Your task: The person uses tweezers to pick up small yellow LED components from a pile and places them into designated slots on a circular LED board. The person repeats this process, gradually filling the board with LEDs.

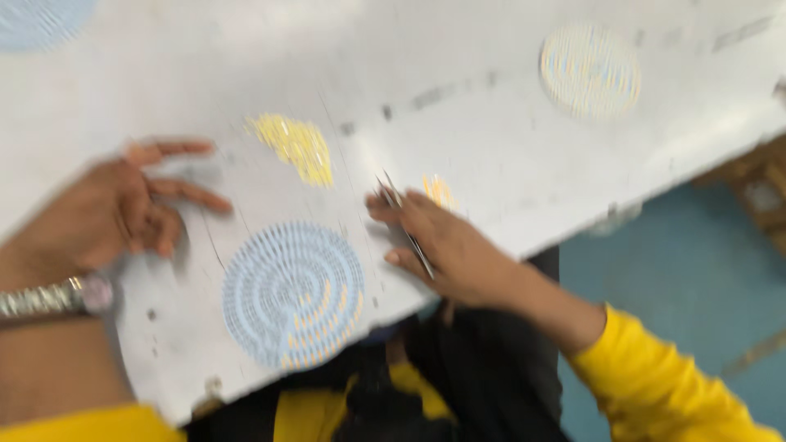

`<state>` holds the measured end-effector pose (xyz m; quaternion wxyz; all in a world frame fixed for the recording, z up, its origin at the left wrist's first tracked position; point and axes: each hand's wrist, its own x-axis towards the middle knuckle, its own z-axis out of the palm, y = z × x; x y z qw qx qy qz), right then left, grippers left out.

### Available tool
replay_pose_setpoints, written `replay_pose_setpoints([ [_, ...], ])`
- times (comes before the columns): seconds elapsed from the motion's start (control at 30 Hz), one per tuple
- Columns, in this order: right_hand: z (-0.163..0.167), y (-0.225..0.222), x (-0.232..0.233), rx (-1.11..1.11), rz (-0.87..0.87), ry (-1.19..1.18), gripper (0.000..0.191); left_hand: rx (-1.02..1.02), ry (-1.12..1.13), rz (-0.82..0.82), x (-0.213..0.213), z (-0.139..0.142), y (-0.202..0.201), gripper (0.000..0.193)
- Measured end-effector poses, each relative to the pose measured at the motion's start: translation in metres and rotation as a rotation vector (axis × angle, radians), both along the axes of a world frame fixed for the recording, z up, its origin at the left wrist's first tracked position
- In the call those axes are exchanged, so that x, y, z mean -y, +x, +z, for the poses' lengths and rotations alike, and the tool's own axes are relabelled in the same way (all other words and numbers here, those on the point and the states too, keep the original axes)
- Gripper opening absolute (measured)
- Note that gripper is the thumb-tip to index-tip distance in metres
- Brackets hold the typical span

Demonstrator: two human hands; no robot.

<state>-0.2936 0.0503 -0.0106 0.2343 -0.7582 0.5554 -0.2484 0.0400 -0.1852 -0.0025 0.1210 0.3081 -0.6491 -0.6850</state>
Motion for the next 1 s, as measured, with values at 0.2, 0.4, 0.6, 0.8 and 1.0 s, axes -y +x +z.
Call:
replay_pose_setpoints([
  [0.2,0.021,0.023,-0.011,0.159,-0.146,0.079,0.05,0.282,0.127,0.214,-0.014,0.013,-0.016,0.063],
  [0.4,0.0,0.008,0.017,0.142,-0.161,0.052,0.046,0.356,0.191,0.238,-0.026,0.026,-0.029,0.066],
  [0.6,0.008,-0.078,0.016,0.56,-0.247,-0.086,0.033,0.339,0.257,0.113,-0.023,0.015,-0.027,0.07],
  [0.8,-0.001,-0.123,0.037,0.88,-0.434,-0.061,0.03,0.367,0.267,0.052,-0.024,0.0,-0.028,0.065],
  [1.0,-0.014,-0.081,0.051,0.592,-0.312,0.026,0.037,0.29,0.268,0.036,-0.022,-0.005,-0.026,0.062],
])
